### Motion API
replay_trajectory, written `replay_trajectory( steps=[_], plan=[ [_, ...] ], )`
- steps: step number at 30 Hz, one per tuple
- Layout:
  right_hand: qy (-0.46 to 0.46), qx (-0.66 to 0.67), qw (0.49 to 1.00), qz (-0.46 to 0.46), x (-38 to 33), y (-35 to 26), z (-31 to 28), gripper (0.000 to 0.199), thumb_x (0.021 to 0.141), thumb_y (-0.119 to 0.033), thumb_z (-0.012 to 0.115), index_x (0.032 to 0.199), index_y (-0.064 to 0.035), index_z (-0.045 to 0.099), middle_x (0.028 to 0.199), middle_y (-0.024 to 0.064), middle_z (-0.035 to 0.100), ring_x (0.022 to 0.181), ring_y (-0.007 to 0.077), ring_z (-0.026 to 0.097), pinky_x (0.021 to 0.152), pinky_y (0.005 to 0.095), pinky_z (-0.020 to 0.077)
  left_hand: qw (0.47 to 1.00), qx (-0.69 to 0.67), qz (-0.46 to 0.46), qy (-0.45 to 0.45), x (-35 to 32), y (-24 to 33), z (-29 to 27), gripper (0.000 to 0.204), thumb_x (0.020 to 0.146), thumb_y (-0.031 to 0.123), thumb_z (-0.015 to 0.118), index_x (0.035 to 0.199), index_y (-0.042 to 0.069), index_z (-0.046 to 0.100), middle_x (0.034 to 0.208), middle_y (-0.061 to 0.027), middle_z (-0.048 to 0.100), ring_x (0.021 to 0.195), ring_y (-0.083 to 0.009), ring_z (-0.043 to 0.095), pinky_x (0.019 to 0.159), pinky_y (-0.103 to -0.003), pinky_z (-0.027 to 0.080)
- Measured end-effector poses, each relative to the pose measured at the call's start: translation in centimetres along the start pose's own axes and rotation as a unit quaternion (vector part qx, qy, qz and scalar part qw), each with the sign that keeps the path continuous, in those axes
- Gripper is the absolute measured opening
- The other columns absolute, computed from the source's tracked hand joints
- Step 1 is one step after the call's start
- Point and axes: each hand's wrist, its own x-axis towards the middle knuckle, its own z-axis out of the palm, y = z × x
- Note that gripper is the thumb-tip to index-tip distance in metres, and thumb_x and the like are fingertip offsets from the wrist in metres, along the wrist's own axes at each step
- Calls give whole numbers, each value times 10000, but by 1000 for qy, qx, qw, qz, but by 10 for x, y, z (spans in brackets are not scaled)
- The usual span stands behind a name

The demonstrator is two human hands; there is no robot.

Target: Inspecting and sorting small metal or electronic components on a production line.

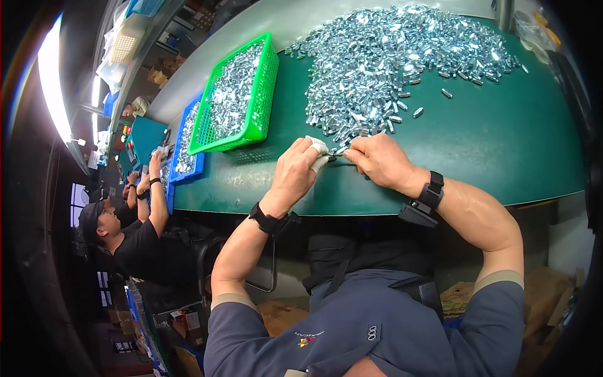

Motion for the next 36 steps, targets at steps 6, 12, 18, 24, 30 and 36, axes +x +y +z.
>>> replay_trajectory(
  steps=[6, 12, 18, 24, 30, 36],
  plan=[
    [-59, 108, 986, 113, 2, -10, -10, 440, 1035, -355, 569, 735, -51, 677, 561, 77, 649, 529, 245, 653, 580, 404, 510, 1000, -12, -15, -7, -2, 1, -1, 185, 824, 41, 794, 978, 42, 690, 969, -96, 679, 909, -326, 648, 777, -424, 534],
    [-77, 73, 991, 78, 1, -5, -6, 459, 1045, -371, 557, 742, -51, 683, 562, 74, 648, 515, 220, 642, 563, 385, 504, 1000, -17, -24, 2, -4, 2, -1, 192, 823, 39, 796, 982, 43, 688, 961, -99, 672, 902, -329, 647, 774, -425, 533],
    [-92, 118, 982, 111, 1, -5, -8, 500, 1067, -383, 521, 741, -36, 673, 557, 68, 641, 510, 209, 635, 547, 367, 494, 998, -54, -7, -3, -1, 10, 8, 174, 818, 45, 787, 958, 47, 685, 914, -96, 641, 884, -320, 634, 756, -423, 529],
    [-54, 143, 985, 86, 1, -6, -5, 485, 1075, -367, 530, 757, -31, 672, 563, 53, 635, 511, 162, 608, 537, 343, 473, 1000, -29, 10, 4, 0, 5, -2, 196, 816, 29, 803, 965, 54, 679, 953, -103, 668, 896, -326, 650, 772, -419, 535],
    [37, 200, 977, 67, 6, -7, -10, 452, 1068, -338, 559, 765, -23, 672, 565, 62, 634, 517, 150, 605, 543, 337, 468, 982, 140, -73, 100, 7, -52, -71, 193, 853, 47, 782, 1019, 55, 685, 1027, -130, 691, 965, -332, 664, 837, -420, 531],
    [37, 190, 978, 76, 5, -5, -9, 447, 1065, -339, 562, 768, -23, 672, 568, 60, 636, 525, 153, 610, 548, 335, 472, 993, 85, -53, 62, 7, -37, -48, 295, 853, 106, 806, 1127, 64, 706, 1103, -135, 698, 1064, -331, 659, 926, -407, 529]
  ],
)
